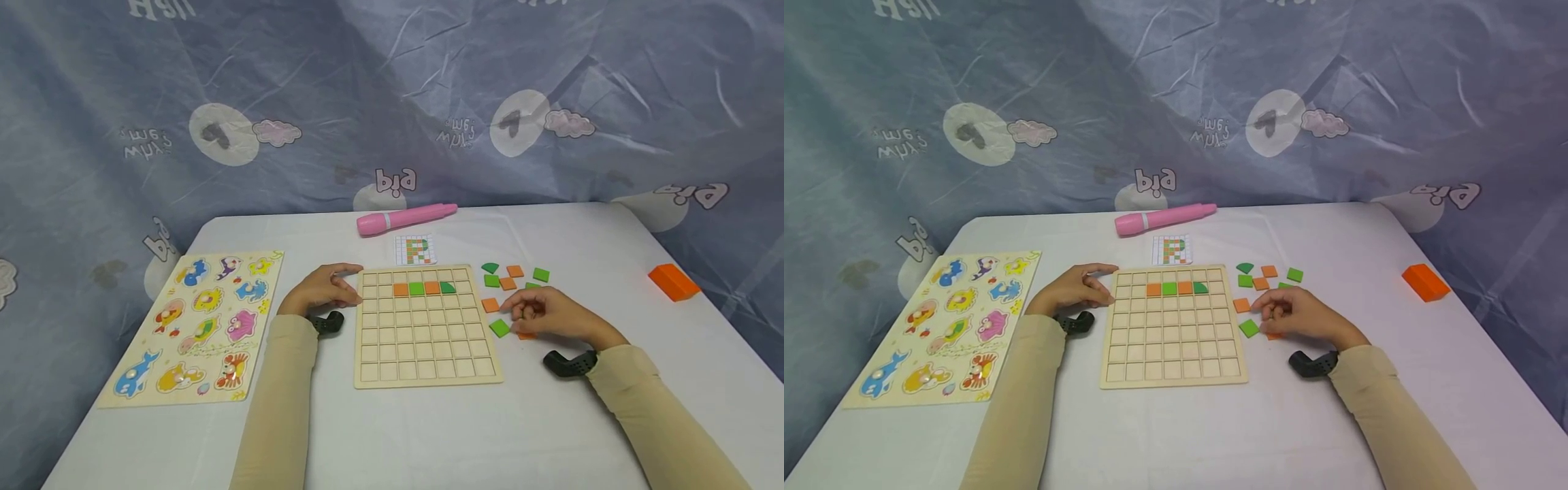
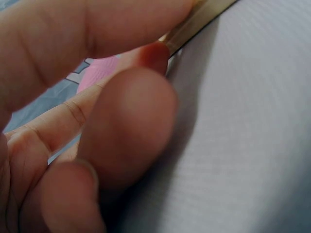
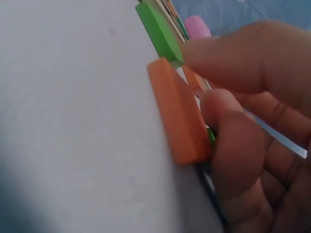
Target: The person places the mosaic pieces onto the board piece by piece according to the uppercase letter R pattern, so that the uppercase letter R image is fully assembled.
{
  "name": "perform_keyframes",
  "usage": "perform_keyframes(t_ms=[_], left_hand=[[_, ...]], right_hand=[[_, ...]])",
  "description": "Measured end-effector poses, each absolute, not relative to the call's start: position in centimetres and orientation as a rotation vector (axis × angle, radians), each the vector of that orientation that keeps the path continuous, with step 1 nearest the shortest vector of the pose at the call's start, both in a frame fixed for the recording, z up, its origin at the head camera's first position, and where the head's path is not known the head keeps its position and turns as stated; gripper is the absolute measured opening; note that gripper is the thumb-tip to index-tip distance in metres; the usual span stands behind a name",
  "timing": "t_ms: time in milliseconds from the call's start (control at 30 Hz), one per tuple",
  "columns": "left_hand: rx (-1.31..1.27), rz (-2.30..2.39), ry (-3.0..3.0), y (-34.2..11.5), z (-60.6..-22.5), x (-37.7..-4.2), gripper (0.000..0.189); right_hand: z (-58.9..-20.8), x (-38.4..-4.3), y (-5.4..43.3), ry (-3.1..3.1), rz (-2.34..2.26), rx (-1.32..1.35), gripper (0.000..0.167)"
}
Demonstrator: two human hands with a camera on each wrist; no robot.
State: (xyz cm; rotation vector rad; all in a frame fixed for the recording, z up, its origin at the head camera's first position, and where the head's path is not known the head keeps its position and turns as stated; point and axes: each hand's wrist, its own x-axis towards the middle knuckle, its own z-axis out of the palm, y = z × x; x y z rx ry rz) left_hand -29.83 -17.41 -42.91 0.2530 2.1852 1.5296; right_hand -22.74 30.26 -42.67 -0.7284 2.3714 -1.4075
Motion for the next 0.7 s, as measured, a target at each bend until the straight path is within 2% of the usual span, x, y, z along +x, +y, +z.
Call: perform_keyframes(t_ms=[300, 700], left_hand=[[0.268, 1.548, 2.171, -17.45, -42.92, -29.76, 0.080], [0.293, 1.526, 2.194, -17.51, -42.98, -29.82, 0.080]], right_hand=[[-42.37, -22.37, 29.53, 2.492, -1.281, -0.877, 0.028], [-42.21, -22.28, 29.39, 2.536, -1.238, -0.933, 0.026]])
